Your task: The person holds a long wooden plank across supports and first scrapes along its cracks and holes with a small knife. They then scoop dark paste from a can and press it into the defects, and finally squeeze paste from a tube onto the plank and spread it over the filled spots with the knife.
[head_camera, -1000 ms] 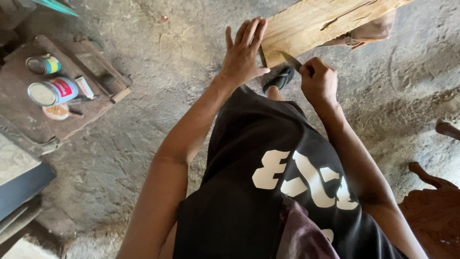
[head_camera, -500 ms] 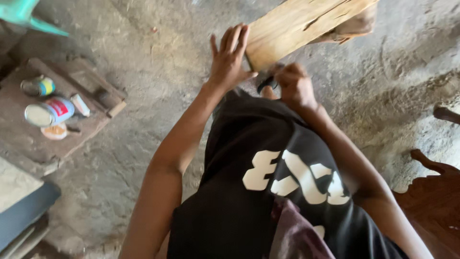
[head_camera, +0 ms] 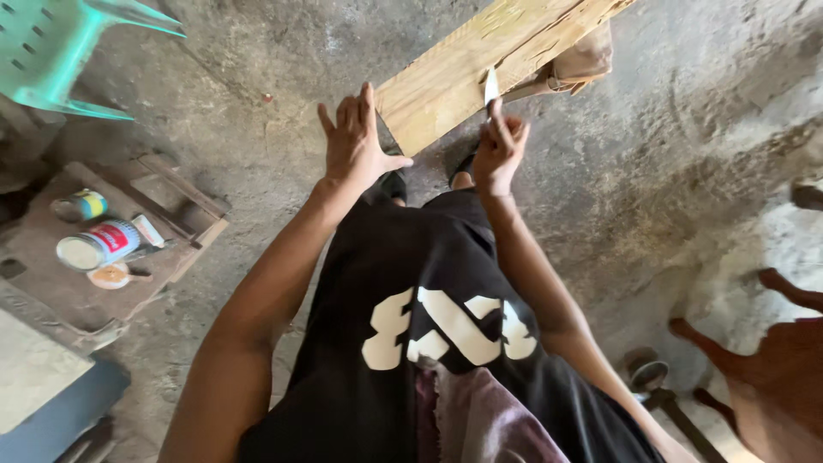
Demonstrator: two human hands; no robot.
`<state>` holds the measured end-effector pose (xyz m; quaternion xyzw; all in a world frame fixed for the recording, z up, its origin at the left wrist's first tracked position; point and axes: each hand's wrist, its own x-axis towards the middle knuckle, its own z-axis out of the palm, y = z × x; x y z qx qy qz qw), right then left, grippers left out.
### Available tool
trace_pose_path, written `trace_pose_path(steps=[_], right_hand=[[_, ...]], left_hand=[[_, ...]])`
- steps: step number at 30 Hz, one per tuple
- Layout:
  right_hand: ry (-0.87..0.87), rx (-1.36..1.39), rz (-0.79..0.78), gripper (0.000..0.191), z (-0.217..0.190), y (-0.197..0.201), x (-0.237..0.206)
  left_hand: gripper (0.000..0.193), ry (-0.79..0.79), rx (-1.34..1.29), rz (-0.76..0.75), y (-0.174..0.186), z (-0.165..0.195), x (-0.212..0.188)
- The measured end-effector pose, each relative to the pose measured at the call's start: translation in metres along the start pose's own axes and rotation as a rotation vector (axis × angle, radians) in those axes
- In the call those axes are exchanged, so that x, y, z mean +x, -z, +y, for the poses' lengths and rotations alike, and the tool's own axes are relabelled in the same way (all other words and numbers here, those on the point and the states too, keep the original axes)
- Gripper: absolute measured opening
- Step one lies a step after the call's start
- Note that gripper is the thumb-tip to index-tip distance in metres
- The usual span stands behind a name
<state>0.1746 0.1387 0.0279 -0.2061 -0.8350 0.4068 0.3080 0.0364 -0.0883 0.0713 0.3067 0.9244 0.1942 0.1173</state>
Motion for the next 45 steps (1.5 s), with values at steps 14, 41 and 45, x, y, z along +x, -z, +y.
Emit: trace_pose_path(steps=[14, 41, 45], right_hand=[[-0.525, 0.4, 0.027, 0.016, 0.021, 0.049, 0.006], [0.089, -0.33, -0.379, 0.027, -0.054, 0.081, 0.032], [0.015, -0.364, -0.303, 0.026, -0.061, 0.078, 0.033]], left_hand=[[0.156, 0.05, 0.046, -0.118, -0.003, 0.019, 0.002], [0.147, 0.011, -0.151, 0.006, -0.002, 0.01, -0.003], [0.145, 0.029, -0.164, 0.002, -0.001, 0.013, -0.004]])
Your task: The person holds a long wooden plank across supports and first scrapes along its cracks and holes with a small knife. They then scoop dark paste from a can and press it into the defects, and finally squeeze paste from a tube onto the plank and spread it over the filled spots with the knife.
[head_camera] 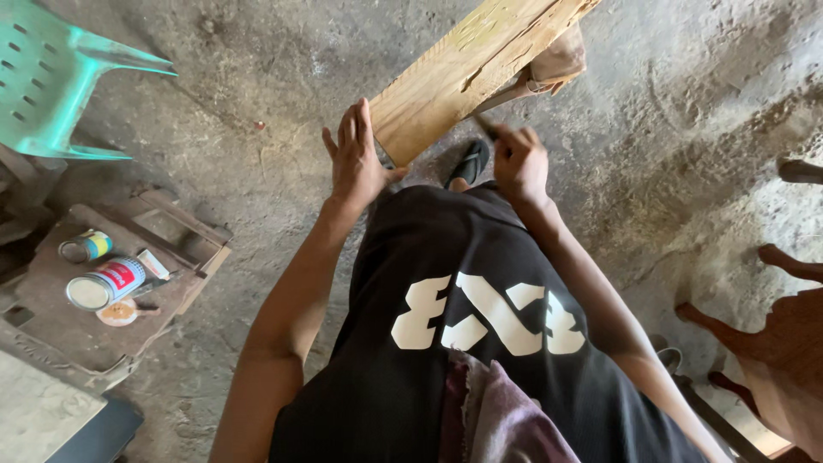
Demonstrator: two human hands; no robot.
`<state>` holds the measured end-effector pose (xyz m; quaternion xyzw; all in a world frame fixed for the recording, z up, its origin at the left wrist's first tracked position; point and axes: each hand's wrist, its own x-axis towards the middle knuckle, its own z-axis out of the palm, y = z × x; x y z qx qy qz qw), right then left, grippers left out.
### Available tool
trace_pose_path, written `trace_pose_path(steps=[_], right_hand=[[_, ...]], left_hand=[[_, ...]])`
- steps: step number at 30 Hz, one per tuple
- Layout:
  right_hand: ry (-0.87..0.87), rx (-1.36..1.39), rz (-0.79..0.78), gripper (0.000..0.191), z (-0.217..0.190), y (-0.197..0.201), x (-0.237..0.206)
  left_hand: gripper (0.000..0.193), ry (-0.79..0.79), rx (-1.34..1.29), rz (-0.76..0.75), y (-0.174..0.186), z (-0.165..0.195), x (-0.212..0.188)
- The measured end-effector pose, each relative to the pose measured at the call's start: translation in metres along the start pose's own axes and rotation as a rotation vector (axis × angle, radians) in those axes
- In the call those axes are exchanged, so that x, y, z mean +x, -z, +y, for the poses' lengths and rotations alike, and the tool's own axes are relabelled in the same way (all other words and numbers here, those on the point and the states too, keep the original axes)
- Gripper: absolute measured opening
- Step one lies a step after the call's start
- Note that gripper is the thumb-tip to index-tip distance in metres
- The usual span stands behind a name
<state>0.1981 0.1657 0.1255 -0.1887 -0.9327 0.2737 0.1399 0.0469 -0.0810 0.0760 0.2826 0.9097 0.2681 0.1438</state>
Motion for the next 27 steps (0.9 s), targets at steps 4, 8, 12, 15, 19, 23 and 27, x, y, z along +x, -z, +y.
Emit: trace_pose_path(steps=[4, 8, 12, 15, 19, 23, 27], right_hand=[[0.003, 0.104, -0.154, 0.026, -0.007, 0.01, 0.004], [0.078, 0.168, -0.129, 0.028, -0.005, 0.033, 0.005], [0.022, 0.125, 0.02, 0.022, 0.021, 0.068, 0.017], [-0.125, 0.115, 0.007, 0.017, 0.052, 0.094, 0.03], [-0.146, 0.132, -0.034, 0.017, 0.097, 0.121, 0.041], [-0.13, 0.173, -0.032, 0.017, 0.152, 0.142, 0.06], [-0.105, 0.184, -0.051, 0.016, 0.219, 0.162, 0.08]], left_hand=[[0.146, -0.008, -0.003, -0.012, 0.002, -0.001, 0.0], [0.149, 0.019, 0.003, -0.044, 0.002, -0.005, 0.003], [0.149, 0.06, 0.013, -0.075, -0.001, -0.005, 0.004], [0.149, 0.037, 0.001, -0.056, 0.0, -0.004, 0.006], [0.133, 0.067, -0.007, -0.031, 0.008, 0.008, 0.01], [0.081, 0.053, 0.212, 0.218, 0.004, 0.054, 0.033], [0.05, -0.001, 0.027, 0.241, -0.025, 0.138, 0.065]])
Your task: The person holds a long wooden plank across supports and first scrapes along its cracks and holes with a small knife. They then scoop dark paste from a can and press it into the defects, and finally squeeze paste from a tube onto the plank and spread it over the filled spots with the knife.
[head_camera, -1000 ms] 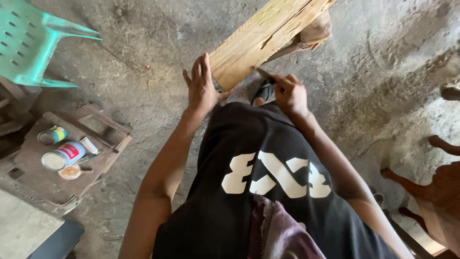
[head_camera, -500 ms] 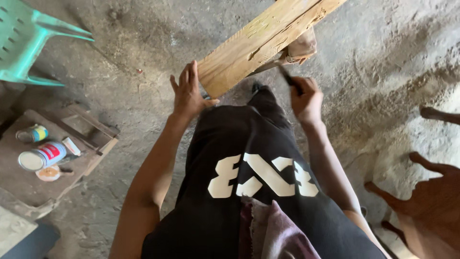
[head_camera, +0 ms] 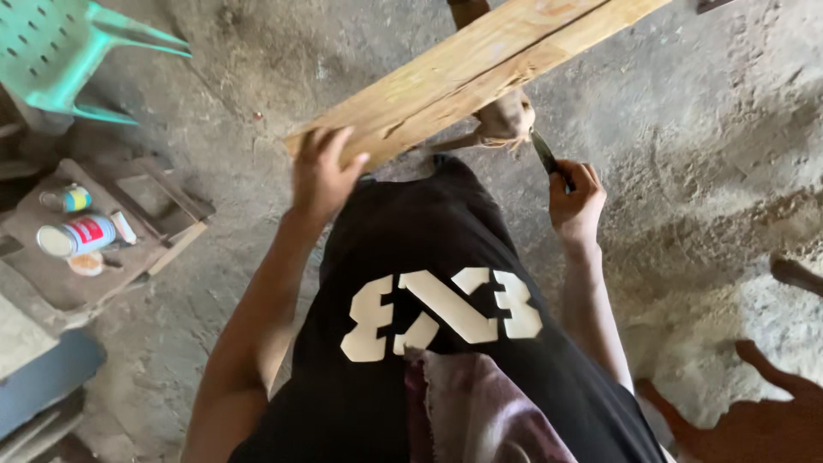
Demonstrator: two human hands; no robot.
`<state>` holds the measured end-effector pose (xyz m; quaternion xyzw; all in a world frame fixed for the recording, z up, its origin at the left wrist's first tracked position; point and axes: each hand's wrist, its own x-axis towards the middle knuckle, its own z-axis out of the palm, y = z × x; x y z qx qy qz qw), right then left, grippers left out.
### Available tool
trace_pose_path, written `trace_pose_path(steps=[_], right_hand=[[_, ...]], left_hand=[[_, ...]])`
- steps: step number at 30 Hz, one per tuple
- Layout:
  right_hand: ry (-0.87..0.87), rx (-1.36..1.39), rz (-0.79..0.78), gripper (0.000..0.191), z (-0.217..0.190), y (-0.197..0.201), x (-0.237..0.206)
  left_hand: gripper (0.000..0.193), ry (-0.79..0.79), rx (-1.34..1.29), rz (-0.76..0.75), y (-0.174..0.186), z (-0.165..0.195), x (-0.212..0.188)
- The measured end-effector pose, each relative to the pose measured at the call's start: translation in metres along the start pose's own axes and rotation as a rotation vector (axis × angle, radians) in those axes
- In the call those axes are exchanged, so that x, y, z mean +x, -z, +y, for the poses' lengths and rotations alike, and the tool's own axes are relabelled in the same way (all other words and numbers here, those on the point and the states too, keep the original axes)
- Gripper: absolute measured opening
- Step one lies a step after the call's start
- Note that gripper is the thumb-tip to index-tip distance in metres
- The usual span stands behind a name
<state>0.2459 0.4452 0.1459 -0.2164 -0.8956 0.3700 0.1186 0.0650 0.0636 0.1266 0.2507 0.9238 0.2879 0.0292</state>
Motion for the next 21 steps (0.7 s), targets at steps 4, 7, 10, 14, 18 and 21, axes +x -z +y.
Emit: trace_pose_path(steps=[4, 7, 10, 14, 18, 21], right_hand=[[0.022, 0.027, 0.022, 0.015, 0.051, 0.024, 0.038], [0.099, 0.009, 0.012, 0.016, 0.077, 0.035, 0.067], [0.092, -0.026, -0.056, 0.01, 0.094, 0.04, 0.094], [0.217, 0.05, 0.002, 0.012, 0.11, 0.039, 0.11], [0.142, 0.066, -0.068, 0.011, 0.124, 0.032, 0.12], [0.168, 0.061, -0.086, 0.011, 0.13, 0.024, 0.122]], left_hand=[[0.051, -0.087, -0.068, -0.136, -0.037, 0.067, 0.046], [0.066, -0.279, 0.083, -0.179, -0.06, 0.092, 0.067], [0.072, -0.301, 0.234, -0.301, -0.078, 0.102, 0.072], [0.08, -0.298, 0.345, -0.305, -0.092, 0.109, 0.07], [0.081, -0.263, 0.428, -0.326, -0.096, 0.119, 0.074], [0.08, -0.241, 0.503, -0.389, -0.098, 0.127, 0.077]])
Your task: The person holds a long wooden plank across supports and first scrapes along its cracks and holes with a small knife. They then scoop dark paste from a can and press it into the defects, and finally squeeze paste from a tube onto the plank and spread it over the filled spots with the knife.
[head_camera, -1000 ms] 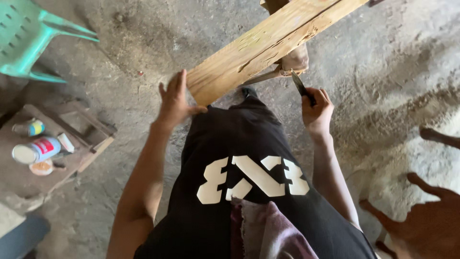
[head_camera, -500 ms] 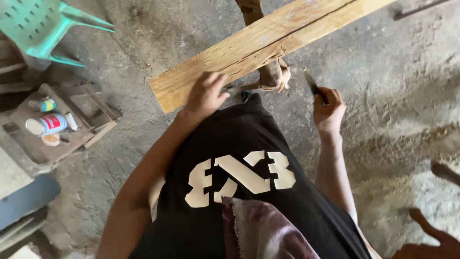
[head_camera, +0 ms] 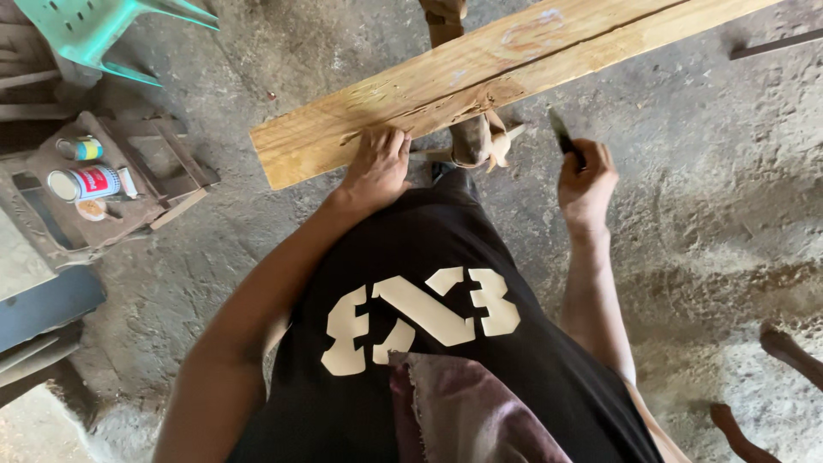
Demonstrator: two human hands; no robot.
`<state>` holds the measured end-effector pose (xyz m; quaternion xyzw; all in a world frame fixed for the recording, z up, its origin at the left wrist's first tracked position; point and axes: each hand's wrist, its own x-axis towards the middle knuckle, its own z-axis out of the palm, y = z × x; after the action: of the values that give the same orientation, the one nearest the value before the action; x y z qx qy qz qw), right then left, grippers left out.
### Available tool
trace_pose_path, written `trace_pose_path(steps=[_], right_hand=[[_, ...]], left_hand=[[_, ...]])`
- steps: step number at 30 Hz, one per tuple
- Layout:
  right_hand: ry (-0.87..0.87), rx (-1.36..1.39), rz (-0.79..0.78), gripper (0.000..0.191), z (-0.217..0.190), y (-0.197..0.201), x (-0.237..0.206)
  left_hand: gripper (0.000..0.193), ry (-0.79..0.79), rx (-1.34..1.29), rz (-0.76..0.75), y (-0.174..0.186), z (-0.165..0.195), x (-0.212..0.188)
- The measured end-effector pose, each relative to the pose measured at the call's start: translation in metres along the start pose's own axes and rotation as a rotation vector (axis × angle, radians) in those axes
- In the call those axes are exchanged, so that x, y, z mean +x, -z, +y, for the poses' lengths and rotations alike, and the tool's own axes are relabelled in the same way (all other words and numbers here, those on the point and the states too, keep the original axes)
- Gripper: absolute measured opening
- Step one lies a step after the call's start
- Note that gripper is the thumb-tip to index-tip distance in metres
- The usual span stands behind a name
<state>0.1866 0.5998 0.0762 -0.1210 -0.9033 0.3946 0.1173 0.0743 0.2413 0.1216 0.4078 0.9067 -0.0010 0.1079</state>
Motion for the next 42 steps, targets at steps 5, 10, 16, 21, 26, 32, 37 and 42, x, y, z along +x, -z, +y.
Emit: trace_pose_path(steps=[5, 10, 16, 21, 26, 32, 37, 42], right_hand=[[0.066, 0.029, 0.023, 0.019, -0.007, -0.013, 0.002], [0.133, 0.015, 0.036, 0.023, -0.026, -0.013, 0.008], [0.154, 0.015, -0.019, 0.02, -0.045, -0.008, 0.008], [0.128, 0.047, -0.06, 0.021, -0.052, -0.007, 0.003], [0.137, 0.05, -0.057, 0.022, -0.055, -0.005, 0.0], [0.171, 0.045, -0.03, 0.021, -0.048, -0.006, 0.0], [0.089, 0.058, -0.071, 0.017, -0.038, -0.011, -0.001], [0.101, 0.016, 0.025, 0.018, -0.032, -0.009, -0.006]], left_hand=[[0.079, -0.016, 0.1, -0.052, -0.002, 0.007, 0.004], [0.076, 0.03, 0.151, 0.005, -0.006, 0.012, 0.005], [0.077, 0.05, 0.084, -0.04, -0.005, 0.018, 0.005], [0.081, 0.062, 0.09, -0.005, -0.01, 0.021, 0.003], [0.067, 0.065, 0.147, 0.047, -0.018, 0.022, 0.001], [0.085, 0.059, 0.062, 0.045, -0.026, 0.018, -0.001], [0.075, 0.035, 0.126, -0.02, -0.023, 0.015, 0.0], [0.081, 0.053, 0.081, -0.087, -0.008, 0.015, 0.002]])
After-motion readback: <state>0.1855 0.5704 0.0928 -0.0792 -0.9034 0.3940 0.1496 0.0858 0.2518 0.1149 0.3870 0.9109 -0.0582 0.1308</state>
